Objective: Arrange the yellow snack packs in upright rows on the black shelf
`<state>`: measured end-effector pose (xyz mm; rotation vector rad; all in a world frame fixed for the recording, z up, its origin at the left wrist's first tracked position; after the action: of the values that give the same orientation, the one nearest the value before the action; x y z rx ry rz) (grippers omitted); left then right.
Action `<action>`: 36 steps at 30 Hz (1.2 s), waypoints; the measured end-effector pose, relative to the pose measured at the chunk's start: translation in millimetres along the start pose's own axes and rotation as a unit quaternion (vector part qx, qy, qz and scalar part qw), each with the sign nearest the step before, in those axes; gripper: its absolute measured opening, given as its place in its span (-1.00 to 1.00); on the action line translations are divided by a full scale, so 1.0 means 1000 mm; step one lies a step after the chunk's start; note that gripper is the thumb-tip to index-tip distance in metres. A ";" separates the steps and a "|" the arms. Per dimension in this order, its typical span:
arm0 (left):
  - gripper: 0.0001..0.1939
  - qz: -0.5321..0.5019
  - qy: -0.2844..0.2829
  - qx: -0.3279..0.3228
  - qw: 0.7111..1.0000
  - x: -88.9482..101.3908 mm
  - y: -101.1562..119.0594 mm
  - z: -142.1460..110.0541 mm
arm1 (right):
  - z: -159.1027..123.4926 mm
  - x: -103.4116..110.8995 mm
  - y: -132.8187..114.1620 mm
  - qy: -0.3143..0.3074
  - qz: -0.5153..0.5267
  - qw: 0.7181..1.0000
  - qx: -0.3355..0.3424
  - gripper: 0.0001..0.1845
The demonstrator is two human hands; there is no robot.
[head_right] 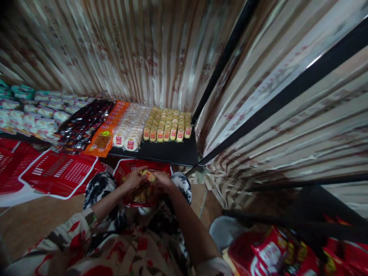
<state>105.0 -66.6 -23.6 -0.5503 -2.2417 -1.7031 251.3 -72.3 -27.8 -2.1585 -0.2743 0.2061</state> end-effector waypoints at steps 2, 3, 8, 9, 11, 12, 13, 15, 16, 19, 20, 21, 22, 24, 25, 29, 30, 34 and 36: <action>-0.57 0.061 -0.010 -0.042 0.997 0.001 0.016 -0.001 | -0.006 0.006 -0.011 -0.027 -0.006 1.000 -0.006 -0.77; -0.58 0.078 -0.017 -0.052 0.995 0.001 0.022 -0.001 | -0.009 0.010 -0.017 -0.038 -0.020 0.999 -0.006 -0.74; -0.69 0.048 -0.047 -0.054 0.996 -0.011 0.046 0.000 | -0.020 0.031 -0.046 -0.032 -0.085 0.996 0.025 -0.59; -0.71 0.017 -0.055 -0.048 0.997 -0.015 0.050 0.002 | -0.022 0.035 -0.051 -0.021 -0.079 0.996 0.042 -0.59; -0.72 -0.054 -0.069 -0.026 0.996 -0.024 0.058 0.005 | -0.025 0.044 -0.061 0.012 -0.051 0.996 0.079 -0.59; -0.73 -0.084 -0.068 -0.012 0.994 -0.027 0.061 0.007 | -0.026 0.048 -0.065 0.034 -0.031 0.994 0.095 -0.58; -0.74 -0.107 -0.060 0.000 0.992 -0.029 0.066 0.009 | -0.026 0.053 -0.068 0.060 -0.008 0.992 0.110 -0.55; -0.77 -0.132 -0.042 0.019 0.990 -0.033 0.076 0.014 | -0.027 0.064 -0.072 0.114 0.038 0.983 0.140 -0.49; -0.78 -0.140 -0.032 0.028 0.989 -0.035 0.082 0.017 | -0.027 0.069 -0.074 0.143 0.059 0.976 0.155 -0.46; -0.84 -0.166 -0.011 0.044 0.985 -0.044 0.100 0.026 | -0.024 0.084 -0.075 0.217 0.096 0.951 0.197 -0.46; -0.85 -0.171 -0.007 0.044 0.984 -0.049 0.105 0.030 | -0.022 0.088 -0.075 0.237 0.099 0.943 0.212 -0.48; -0.86 -0.171 -0.002 0.042 0.984 -0.053 0.110 0.034 | -0.021 0.093 -0.075 0.256 0.096 0.935 0.227 -0.50; -0.87 -0.168 0.004 0.038 0.985 -0.059 0.115 0.038 | -0.020 0.098 -0.075 0.274 0.087 0.926 0.243 -0.52; -0.86 -0.155 0.014 0.030 0.987 -0.071 0.122 0.048 | -0.019 0.107 -0.075 0.304 0.057 0.914 0.263 -0.53; -0.86 -0.147 0.015 0.024 0.989 -0.077 0.125 0.054 | -0.018 0.112 -0.075 0.316 0.038 0.910 0.265 -0.52; -0.84 -0.105 0.011 0.007 0.994 -0.101 0.136 0.078 | -0.010 0.131 -0.072 0.345 -0.037 0.911 0.222 -0.43; -0.83 -0.094 0.011 0.003 0.996 -0.105 0.139 0.084 | -0.007 0.135 -0.072 0.354 -0.055 0.911 0.205 -0.41; -0.79 -0.067 -0.002 -0.011 0.998 -0.117 0.152 0.103 | 0.003 0.155 -0.078 0.403 -0.124 0.891 0.169 -0.36; -0.76 -0.061 -0.009 -0.010 0.998 -0.123 0.157 0.110 | 0.009 0.163 -0.083 0.425 -0.151 0.876 0.173 -0.36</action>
<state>287.0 60.2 28.5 -0.4442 -2.3176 -1.7863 395.8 25.3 28.3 -1.6285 -0.0464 -0.8049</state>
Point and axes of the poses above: each hand's wrist, its own z-axis towards the middle knuckle, its own x-axis out of the back of the hand, y = z × x, the point moved 7 cm from there along z, towards the middle knuckle
